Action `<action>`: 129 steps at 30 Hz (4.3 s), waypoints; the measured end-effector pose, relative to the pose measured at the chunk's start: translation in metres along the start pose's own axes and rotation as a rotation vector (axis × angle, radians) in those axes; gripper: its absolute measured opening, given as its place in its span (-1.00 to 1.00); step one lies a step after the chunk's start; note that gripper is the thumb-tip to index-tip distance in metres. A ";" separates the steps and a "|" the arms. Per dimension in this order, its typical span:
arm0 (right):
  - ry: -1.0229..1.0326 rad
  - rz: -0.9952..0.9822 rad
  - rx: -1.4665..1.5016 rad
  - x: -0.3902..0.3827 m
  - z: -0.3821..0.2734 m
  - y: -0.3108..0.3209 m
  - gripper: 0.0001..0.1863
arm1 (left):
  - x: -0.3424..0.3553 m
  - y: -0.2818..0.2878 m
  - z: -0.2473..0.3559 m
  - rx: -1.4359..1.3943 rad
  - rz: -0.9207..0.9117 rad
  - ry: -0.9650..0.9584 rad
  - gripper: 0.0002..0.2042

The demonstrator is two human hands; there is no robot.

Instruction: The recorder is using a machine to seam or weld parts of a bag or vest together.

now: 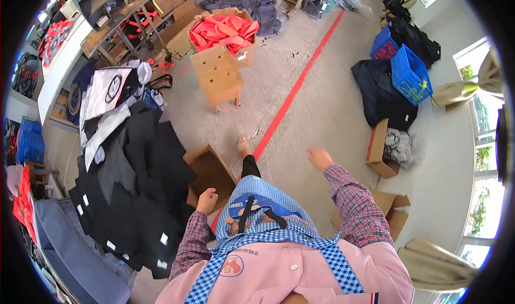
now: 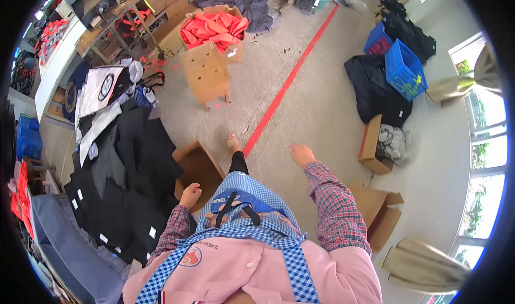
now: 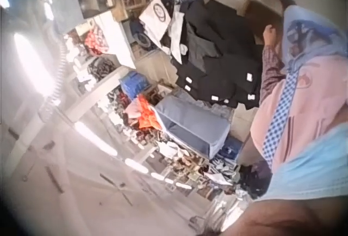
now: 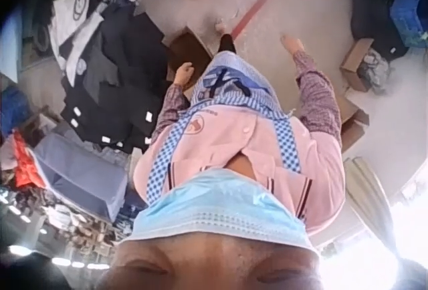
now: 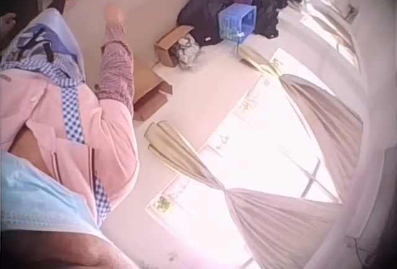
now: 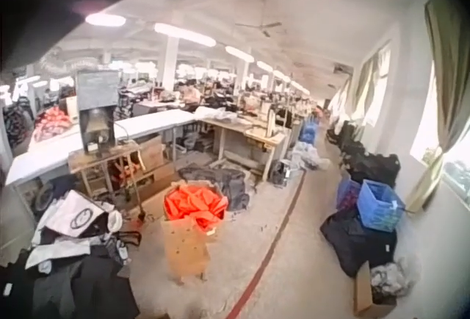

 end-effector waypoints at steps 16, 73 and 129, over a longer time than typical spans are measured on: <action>0.302 0.029 -0.638 0.702 -0.045 0.003 -0.72 | 0.533 -0.094 0.123 -1.127 0.164 0.784 -0.31; 0.073 -0.741 -0.019 0.682 0.197 0.015 -0.62 | 0.722 -0.175 0.189 -2.170 1.100 0.872 0.05; 0.466 0.163 0.545 1.618 -0.252 0.018 -0.88 | 1.167 0.188 0.331 -0.255 0.513 0.441 -0.46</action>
Point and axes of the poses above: each hand's wrist, its own x-axis towards the middle knuckle, its own y-axis out of the back of the hand, z = x × y, the point moved 8 cm from there along x, towards the middle knuckle, and after that the axes turned 4 degrees about -x, right-handed, at the moved point
